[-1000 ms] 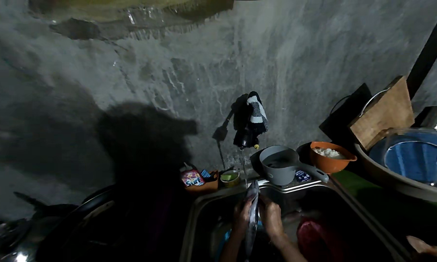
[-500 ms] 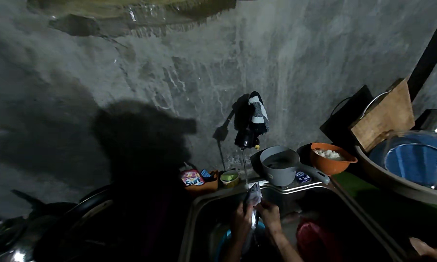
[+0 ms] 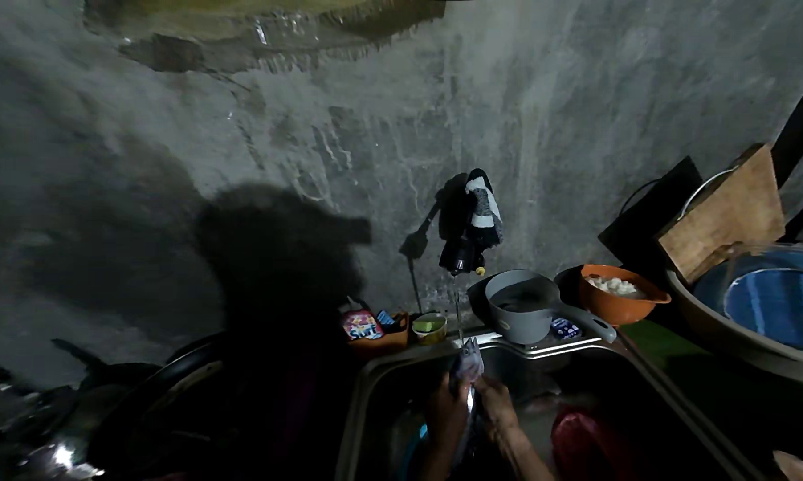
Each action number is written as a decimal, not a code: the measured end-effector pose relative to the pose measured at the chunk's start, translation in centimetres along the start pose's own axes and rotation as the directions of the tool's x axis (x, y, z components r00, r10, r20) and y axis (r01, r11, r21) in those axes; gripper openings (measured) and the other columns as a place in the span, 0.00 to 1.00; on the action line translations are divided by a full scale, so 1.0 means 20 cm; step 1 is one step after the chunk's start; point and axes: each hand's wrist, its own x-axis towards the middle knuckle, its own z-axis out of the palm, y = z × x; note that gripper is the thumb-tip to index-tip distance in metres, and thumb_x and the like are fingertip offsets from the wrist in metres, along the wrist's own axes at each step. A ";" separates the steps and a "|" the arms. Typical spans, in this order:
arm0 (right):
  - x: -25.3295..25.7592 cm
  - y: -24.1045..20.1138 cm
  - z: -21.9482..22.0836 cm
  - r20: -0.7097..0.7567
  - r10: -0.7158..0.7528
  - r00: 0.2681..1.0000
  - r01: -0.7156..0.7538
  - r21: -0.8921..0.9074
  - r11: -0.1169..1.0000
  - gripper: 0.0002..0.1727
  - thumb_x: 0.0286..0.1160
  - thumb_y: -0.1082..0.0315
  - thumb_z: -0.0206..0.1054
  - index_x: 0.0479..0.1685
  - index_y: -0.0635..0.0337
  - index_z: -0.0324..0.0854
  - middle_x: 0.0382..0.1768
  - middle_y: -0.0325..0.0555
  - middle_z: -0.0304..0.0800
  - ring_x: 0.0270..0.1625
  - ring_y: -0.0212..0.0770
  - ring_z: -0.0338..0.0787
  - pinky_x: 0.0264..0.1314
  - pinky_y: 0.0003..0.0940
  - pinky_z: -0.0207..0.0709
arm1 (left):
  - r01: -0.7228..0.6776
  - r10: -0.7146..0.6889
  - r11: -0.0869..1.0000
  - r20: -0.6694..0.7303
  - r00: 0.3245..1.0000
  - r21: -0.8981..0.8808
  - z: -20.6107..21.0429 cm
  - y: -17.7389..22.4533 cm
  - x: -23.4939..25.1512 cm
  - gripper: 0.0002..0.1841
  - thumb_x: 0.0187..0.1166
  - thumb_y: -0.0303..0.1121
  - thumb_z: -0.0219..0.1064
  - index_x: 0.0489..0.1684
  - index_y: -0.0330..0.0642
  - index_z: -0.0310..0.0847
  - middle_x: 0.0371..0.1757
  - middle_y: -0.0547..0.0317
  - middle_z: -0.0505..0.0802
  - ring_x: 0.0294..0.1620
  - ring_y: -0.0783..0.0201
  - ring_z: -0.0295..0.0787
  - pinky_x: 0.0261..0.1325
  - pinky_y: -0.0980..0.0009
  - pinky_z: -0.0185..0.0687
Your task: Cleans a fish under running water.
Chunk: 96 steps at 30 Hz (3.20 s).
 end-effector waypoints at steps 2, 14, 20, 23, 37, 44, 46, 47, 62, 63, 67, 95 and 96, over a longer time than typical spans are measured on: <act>-0.01 0.01 0.01 -0.004 -0.034 0.999 0.034 0.084 0.996 0.08 0.84 0.74 0.64 0.43 0.72 0.85 0.30 0.47 0.86 0.32 0.34 0.83 0.40 0.30 0.80 | 0.002 -0.002 1.000 -0.001 1.000 -0.012 0.00 0.00 0.00 0.24 0.87 0.43 0.61 0.72 0.34 0.80 0.53 0.35 0.93 0.58 0.39 0.90 0.65 0.41 0.79; -0.03 0.00 0.04 0.051 -0.129 0.990 0.108 0.292 0.950 0.08 0.82 0.79 0.59 0.41 0.72 0.85 0.26 0.45 0.89 0.28 0.31 0.86 0.35 0.27 0.83 | -0.048 0.049 0.983 0.005 0.999 -0.179 0.01 -0.02 0.00 0.27 0.88 0.42 0.58 0.79 0.32 0.72 0.62 0.33 0.90 0.66 0.40 0.86 0.73 0.43 0.75; -0.07 0.00 0.07 -0.028 -0.234 0.972 0.233 0.241 0.942 0.08 0.76 0.81 0.65 0.46 0.75 0.88 0.73 0.64 0.79 0.68 0.44 0.83 0.68 0.34 0.79 | -0.079 0.062 0.960 -0.072 0.995 -0.268 0.05 -0.03 -0.02 0.25 0.88 0.35 0.58 0.77 0.26 0.72 0.64 0.30 0.87 0.68 0.40 0.85 0.74 0.45 0.74; -0.07 0.00 0.07 -0.013 -0.276 0.961 0.273 0.202 0.941 0.09 0.74 0.83 0.65 0.46 0.74 0.88 0.84 0.68 0.64 0.79 0.51 0.74 0.76 0.37 0.73 | -0.115 0.081 0.938 -0.116 0.990 -0.328 0.08 -0.05 -0.02 0.24 0.87 0.33 0.57 0.76 0.24 0.72 0.64 0.30 0.88 0.67 0.42 0.85 0.74 0.47 0.76; -0.08 -0.03 0.05 -0.017 -0.289 0.957 0.284 0.237 0.929 0.12 0.69 0.83 0.66 0.46 0.71 0.91 0.83 0.67 0.67 0.83 0.55 0.70 0.81 0.40 0.69 | -0.142 0.076 0.905 -0.174 0.982 -0.402 0.10 0.00 -0.04 0.25 0.87 0.31 0.55 0.76 0.21 0.71 0.65 0.28 0.87 0.69 0.42 0.84 0.76 0.49 0.73; -0.07 -0.01 0.04 -0.026 -0.293 0.956 0.288 0.290 0.913 0.13 0.65 0.86 0.66 0.46 0.73 0.90 0.83 0.67 0.67 0.81 0.53 0.72 0.77 0.38 0.73 | -0.137 0.069 0.884 -0.166 0.984 -0.448 0.08 0.02 -0.04 0.22 0.87 0.30 0.55 0.71 0.21 0.74 0.62 0.30 0.88 0.66 0.46 0.85 0.74 0.52 0.76; -0.06 0.00 0.03 0.002 -0.331 0.944 0.319 0.252 0.913 0.13 0.65 0.84 0.67 0.47 0.71 0.91 0.86 0.67 0.63 0.82 0.51 0.71 0.78 0.36 0.73 | -0.131 0.068 0.883 -0.153 0.986 -0.450 0.07 0.02 -0.05 0.22 0.87 0.29 0.55 0.73 0.21 0.73 0.65 0.30 0.87 0.69 0.47 0.84 0.77 0.54 0.74; -0.05 0.00 0.03 0.018 -0.355 0.935 0.342 0.230 0.911 0.14 0.64 0.84 0.67 0.47 0.71 0.92 0.87 0.68 0.61 0.83 0.50 0.70 0.78 0.34 0.72 | -0.131 0.068 0.880 -0.152 0.986 -0.456 0.07 0.02 -0.04 0.22 0.87 0.29 0.56 0.74 0.21 0.73 0.66 0.30 0.87 0.70 0.47 0.84 0.78 0.55 0.73; -0.15 -0.01 0.14 -0.203 -0.461 0.864 0.487 0.102 0.868 0.15 0.66 0.84 0.70 0.52 0.72 0.91 0.84 0.70 0.66 0.79 0.51 0.78 0.76 0.34 0.75 | -0.210 0.089 0.851 -0.261 0.961 -0.481 0.08 0.02 -0.04 0.19 0.86 0.28 0.55 0.64 0.19 0.79 0.59 0.30 0.89 0.63 0.48 0.86 0.73 0.56 0.76; -0.15 -0.01 0.14 -0.210 -0.454 0.866 0.482 0.108 0.870 0.15 0.66 0.84 0.70 0.53 0.72 0.91 0.85 0.70 0.65 0.80 0.51 0.77 0.76 0.33 0.75 | -0.215 0.097 0.851 -0.257 0.961 -0.480 0.08 0.01 -0.04 0.19 0.86 0.28 0.55 0.63 0.19 0.80 0.59 0.30 0.89 0.63 0.48 0.86 0.72 0.56 0.77; -0.14 0.00 0.13 -0.201 -0.475 0.857 0.506 0.154 0.849 0.22 0.63 0.85 0.69 0.61 0.73 0.87 0.88 0.71 0.56 0.80 0.50 0.76 0.75 0.33 0.75 | -0.196 0.085 0.843 -0.237 0.968 -0.500 0.08 0.01 -0.04 0.19 0.86 0.28 0.55 0.65 0.19 0.79 0.59 0.30 0.89 0.63 0.48 0.86 0.72 0.56 0.76; -0.07 -0.07 0.05 -0.093 -0.352 0.932 0.352 -0.017 0.936 0.05 0.76 0.79 0.68 0.44 0.72 0.87 0.34 0.49 0.91 0.36 0.33 0.89 0.44 0.29 0.84 | -0.136 0.103 0.886 -0.098 0.990 -0.443 0.04 -0.04 0.00 0.22 0.89 0.32 0.54 0.71 0.22 0.75 0.62 0.31 0.88 0.65 0.48 0.86 0.73 0.54 0.76; -0.06 -0.09 0.03 -0.039 -0.303 0.952 0.305 0.055 0.951 0.08 0.81 0.77 0.64 0.47 0.74 0.87 0.37 0.51 0.91 0.38 0.35 0.89 0.46 0.31 0.85 | -0.129 0.105 0.870 -0.076 0.992 -0.476 0.03 -0.04 0.00 0.21 0.89 0.30 0.52 0.71 0.21 0.75 0.63 0.32 0.88 0.65 0.50 0.85 0.74 0.57 0.76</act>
